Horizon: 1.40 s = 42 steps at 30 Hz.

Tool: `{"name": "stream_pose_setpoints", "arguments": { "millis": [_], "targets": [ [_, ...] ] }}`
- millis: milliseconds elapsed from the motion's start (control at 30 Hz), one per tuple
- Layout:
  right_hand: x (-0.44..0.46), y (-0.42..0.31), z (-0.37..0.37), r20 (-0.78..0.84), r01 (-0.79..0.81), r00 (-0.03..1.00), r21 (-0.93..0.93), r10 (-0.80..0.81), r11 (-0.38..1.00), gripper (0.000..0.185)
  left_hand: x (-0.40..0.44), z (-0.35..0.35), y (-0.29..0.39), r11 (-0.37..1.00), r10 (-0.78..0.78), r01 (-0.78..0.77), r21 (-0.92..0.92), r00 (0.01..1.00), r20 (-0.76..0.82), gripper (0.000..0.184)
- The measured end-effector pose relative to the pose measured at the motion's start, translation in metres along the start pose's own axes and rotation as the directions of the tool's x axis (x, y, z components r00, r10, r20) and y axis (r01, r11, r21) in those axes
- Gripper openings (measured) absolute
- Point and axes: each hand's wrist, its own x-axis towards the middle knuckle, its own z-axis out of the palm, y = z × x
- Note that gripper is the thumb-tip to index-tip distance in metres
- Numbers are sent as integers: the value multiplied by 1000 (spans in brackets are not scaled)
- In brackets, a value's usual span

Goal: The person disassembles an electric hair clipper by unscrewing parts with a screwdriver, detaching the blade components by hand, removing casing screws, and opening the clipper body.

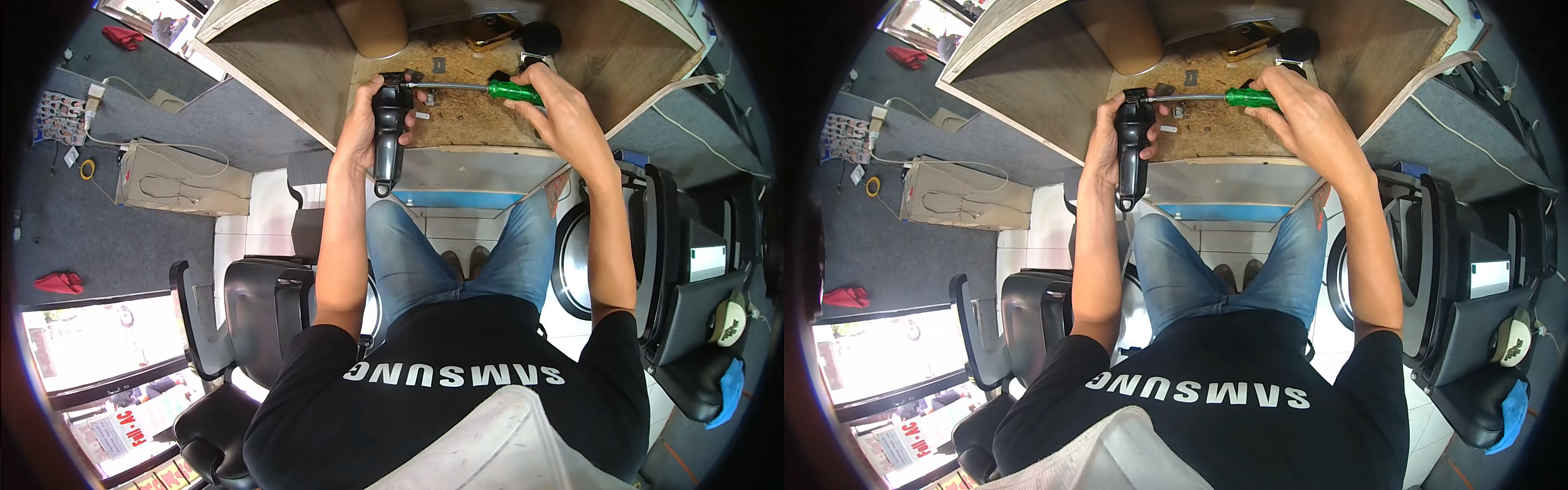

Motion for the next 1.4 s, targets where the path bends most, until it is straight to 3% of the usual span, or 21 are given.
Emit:
{"name": "stream_pose_setpoints", "arguments": {
  "millis": [367, 467, 567, 667, 767, 967, 1067, 1167, 1267, 1400],
  "targets": [
    [-1, 0, 0, -3, 38, 999, -157, -39, 987, 26, 2, -8, -1, 999, -38, 38, 5, 999, 4, 47],
    [-3, -5, 6, -77, 0, 997, -30, -2, 1000, 29, 2, -8, -2, 999, -37, 37, -6, 999, -2, 46],
    [-5, -3, 1, 25, -81, 996, 65, 80, 995, 30, 2, -7, -1, 999, -42, 42, -28, 999, -3, 47],
    [-3, -1, -1, -16, 41, 999, -112, -43, 993, 30, 1, -6, -1, 999, -41, 41, -20, 999, -8, 47],
    [-5, 3, 2, 32, 2, 999, -211, 4, 977, 28, 1, -5, 0, 999, -42, 42, -8, 999, -12, 47],
    [-5, -9, -3, 39, -98, 995, 30, 97, 995, 31, 1, -3, -1, 999, -32, 33, 15, 999, -28, 49],
    [-4, -5, -5, 5, -51, 999, 61, 51, 997, 31, 0, -2, -1, 999, -38, 39, 24, 998, -40, 50],
    [-5, 6, 0, 20, -8, 1000, -185, 12, 983, 28, 0, -3, -1, 999, -40, 42, 32, 998, -48, 51],
    [-7, 5, 4, 48, -87, 994, -119, 94, 989, 29, -1, -2, 0, 999, -44, 45, 31, 998, -40, 50],
    [-7, -5, 4, -36, -79, 996, 42, 81, 996, 32, 0, -5, -1, 999, -46, 46, -2, 999, -5, 50]
  ]
}}
